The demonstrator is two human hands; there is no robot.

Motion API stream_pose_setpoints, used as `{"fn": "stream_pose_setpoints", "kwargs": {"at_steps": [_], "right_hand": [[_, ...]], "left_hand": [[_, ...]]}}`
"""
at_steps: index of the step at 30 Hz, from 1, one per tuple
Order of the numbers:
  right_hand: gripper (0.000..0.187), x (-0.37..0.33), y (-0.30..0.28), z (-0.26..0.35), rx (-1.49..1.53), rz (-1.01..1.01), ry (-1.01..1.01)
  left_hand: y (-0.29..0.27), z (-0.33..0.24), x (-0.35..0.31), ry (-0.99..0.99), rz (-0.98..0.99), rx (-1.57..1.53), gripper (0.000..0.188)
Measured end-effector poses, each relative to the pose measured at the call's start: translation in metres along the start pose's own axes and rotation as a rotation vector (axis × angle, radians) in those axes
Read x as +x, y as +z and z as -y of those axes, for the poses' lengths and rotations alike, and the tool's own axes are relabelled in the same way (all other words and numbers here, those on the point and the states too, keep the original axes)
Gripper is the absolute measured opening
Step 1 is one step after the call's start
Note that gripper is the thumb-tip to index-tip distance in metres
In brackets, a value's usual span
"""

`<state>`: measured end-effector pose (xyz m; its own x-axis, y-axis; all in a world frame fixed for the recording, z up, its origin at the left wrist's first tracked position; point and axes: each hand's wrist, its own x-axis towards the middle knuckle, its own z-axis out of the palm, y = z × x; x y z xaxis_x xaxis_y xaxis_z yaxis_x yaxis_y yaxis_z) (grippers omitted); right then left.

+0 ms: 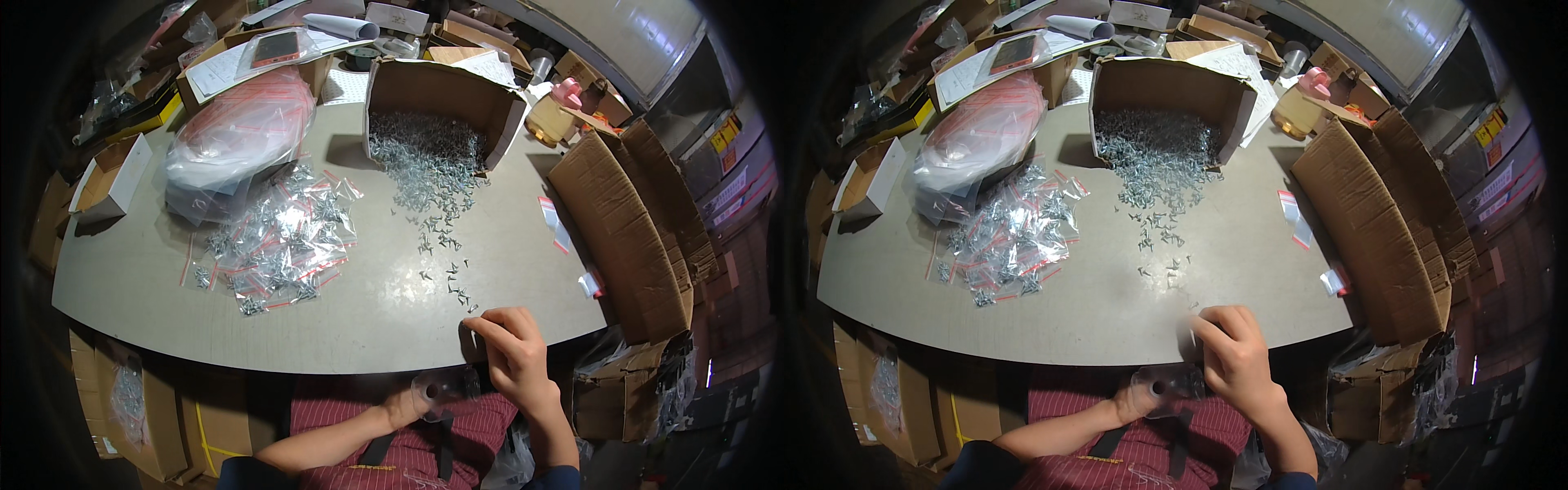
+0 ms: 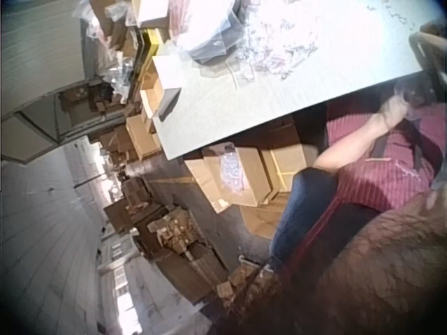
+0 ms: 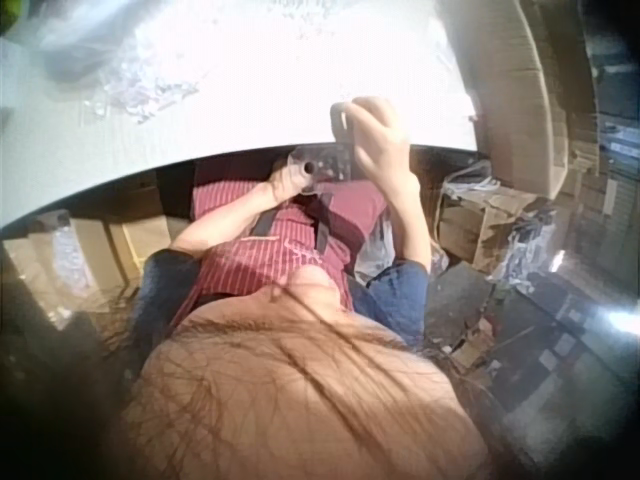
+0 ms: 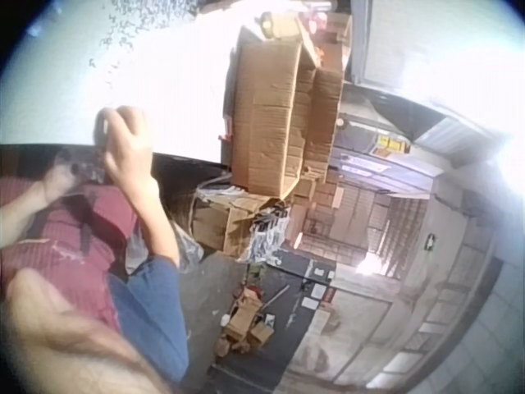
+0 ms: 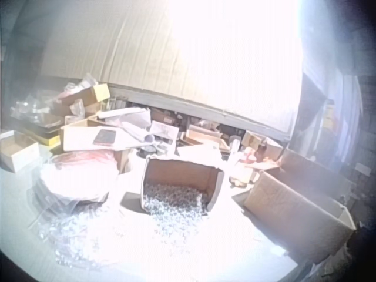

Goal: The person picks up small metal screws from a table and places them into a clear plastic bag held in their left hand. After filling the bag, they seal it and place it on the table among other filled bags. The person repeats this process of filling and sealing bags with screws.

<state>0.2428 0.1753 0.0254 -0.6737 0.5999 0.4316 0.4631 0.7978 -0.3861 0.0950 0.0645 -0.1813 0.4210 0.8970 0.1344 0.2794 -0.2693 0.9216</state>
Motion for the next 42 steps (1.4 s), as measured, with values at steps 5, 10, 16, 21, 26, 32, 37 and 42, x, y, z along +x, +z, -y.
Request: {"fn": "stream_pose_setpoints", "kwargs": {"at_steps": [5, 10, 16, 21, 26, 32, 37, 42], "right_hand": [[0.039, 0.002, 0.004, -0.005, 0.0, -0.081, 0.074], [0.039, -0.001, 0.006, -0.01, -0.08, -0.102, 0.055], [0.038, -0.008, 0.003, -0.002, -0.046, -0.097, 0.064], [0.039, -0.002, 0.008, 0.006, -0.01, -0.115, 0.041], [0.04, -0.003, 0.011, 0.01, -0.021, -0.057, -0.021], [0.041, -0.01, -0.017, 0.035, 0.372, 0.109, 0.036], [0.037, 0.007, 0.002, -0.003, 0.108, -0.09, 0.086], [0.037, 0.014, 0.01, -0.009, 0.012, -0.111, 0.023]], "left_hand": [[-0.004, -0.006, 0.001, -0.008, 0.016, -0.064, 0.049], [0.007, 0.003, 0.002, 0.108, -0.183, -0.029, 0.05], [0.023, 0.026, -0.005, 0.139, -0.176, 0.003, 0.048], [0.006, 0.0, 0.005, 0.12, -0.204, -0.088, 0.044], [0.002, -0.02, 0.002, 0.061, -0.347, -0.123, 0.036], [0.006, 0.005, 0.004, 0.206, -0.192, 0.057, 0.038], [0.009, 0.001, 0.0, 0.18, -0.268, 0.056, 0.046], [0.001, -0.011, 0.003, 0.15, -0.269, -0.014, 0.051]]}}
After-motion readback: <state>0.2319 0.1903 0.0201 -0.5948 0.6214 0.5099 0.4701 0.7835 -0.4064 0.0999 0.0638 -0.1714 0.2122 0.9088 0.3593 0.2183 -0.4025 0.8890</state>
